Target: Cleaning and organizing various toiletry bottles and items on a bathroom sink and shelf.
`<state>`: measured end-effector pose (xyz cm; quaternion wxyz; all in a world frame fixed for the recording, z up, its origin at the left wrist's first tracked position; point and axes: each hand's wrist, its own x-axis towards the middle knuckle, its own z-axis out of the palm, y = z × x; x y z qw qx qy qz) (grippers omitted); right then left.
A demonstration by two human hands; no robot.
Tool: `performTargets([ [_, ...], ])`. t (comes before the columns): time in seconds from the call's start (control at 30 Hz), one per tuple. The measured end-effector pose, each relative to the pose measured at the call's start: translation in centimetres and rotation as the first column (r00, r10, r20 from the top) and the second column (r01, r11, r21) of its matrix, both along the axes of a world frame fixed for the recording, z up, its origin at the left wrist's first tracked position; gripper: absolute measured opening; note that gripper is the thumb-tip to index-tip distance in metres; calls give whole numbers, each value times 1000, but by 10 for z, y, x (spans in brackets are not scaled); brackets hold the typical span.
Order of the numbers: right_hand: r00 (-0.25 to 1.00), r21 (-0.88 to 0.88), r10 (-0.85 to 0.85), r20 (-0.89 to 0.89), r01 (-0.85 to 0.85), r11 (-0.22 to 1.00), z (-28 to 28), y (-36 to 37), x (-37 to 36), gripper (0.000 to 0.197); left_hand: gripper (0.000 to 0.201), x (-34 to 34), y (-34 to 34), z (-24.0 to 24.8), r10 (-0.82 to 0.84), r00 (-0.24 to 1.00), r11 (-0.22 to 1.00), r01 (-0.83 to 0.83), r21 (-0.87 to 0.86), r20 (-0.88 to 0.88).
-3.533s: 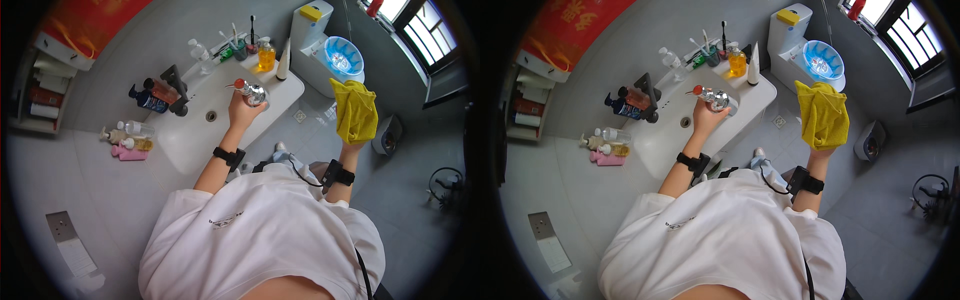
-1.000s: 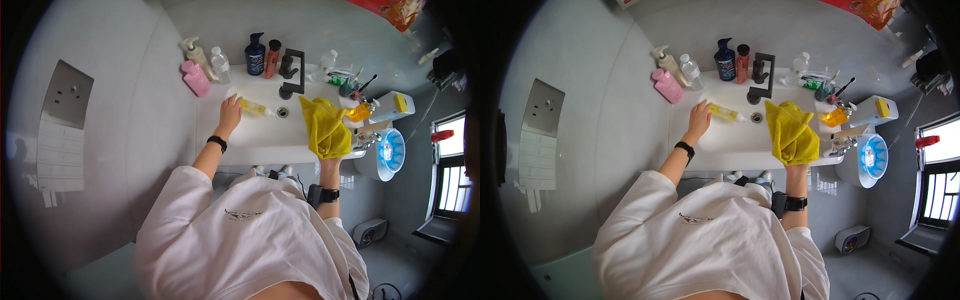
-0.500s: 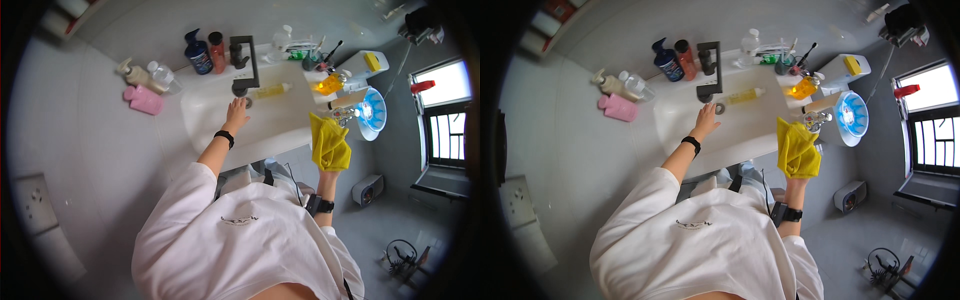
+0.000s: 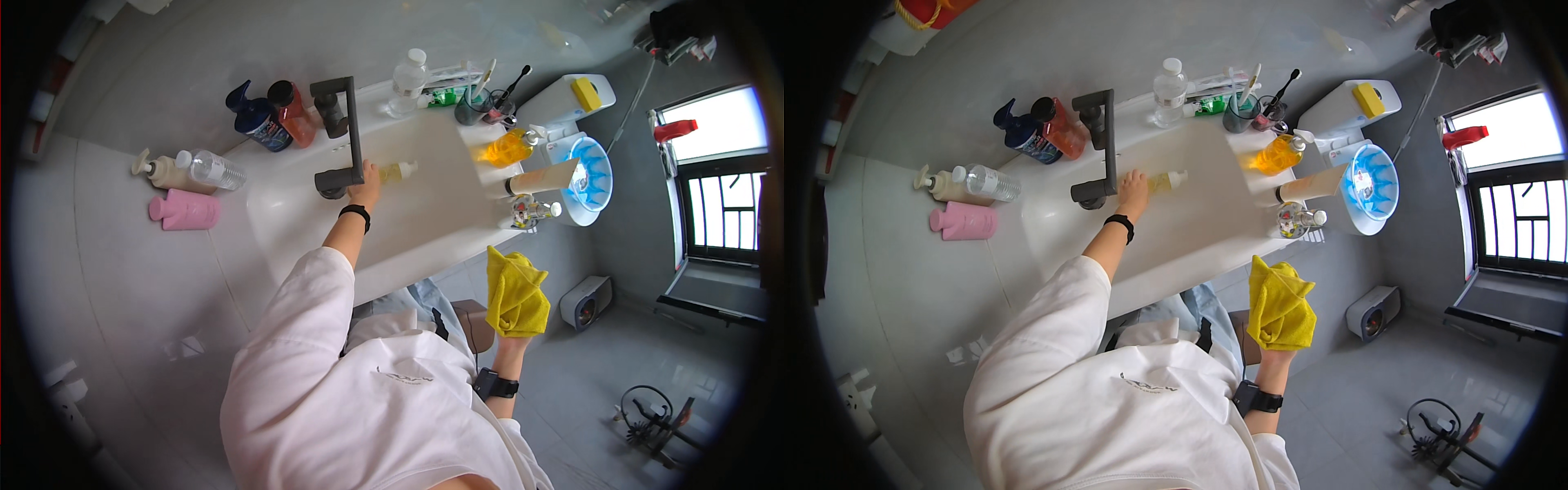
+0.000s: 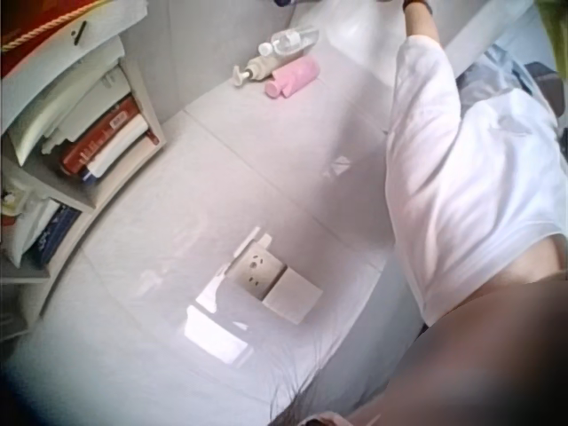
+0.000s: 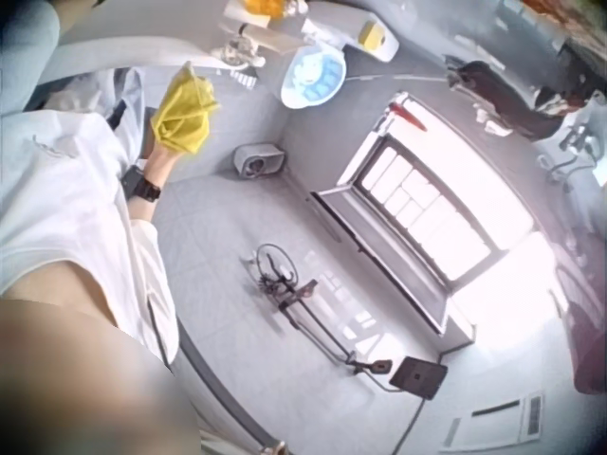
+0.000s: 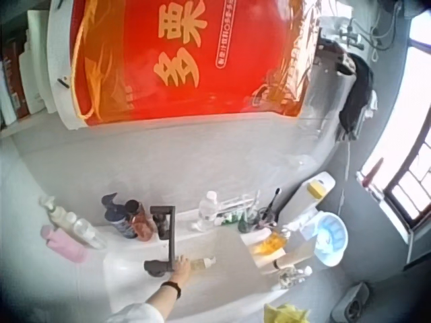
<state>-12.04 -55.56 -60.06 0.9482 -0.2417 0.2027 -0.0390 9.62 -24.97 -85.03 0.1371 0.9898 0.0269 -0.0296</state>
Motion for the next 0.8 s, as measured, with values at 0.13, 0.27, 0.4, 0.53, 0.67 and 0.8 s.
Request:
performTargets([
  [0.13, 1000, 47, 8, -25, -7, 999, -3, -1, 16, 52, 32, -5, -17, 41, -98, 963, 995, 97, -17, -250],
  [0.27, 985, -213, 171, 37, -159, 964, -21, -4, 34, 48, 40, -36, -36, 70, -107, 951, 884, -43, -465, -291],
  [0.4, 966, -62, 257, 30, -254, 965, -23, 26, 71, 45, 38, -70, -63, 139, -252, 904, 185, -304, -934, -344],
  [0.53, 925, -185, 362, 113, -338, 923, -20, 66, 107, 42, 39, -101, -70, 237, -413, 869, -127, -349, -928, -271],
  [0.67, 880, -361, 475, 26, -435, 825, 15, 112, 124, 38, 52, -113, -40, 255, -584, 799, -299, -377, -876, -144],
  [0.8, 832, -200, 548, 89, -524, 828, 10, 129, 130, 42, 57, -123, -17, 266, -734, 676, -427, -529, -734, -60],
])
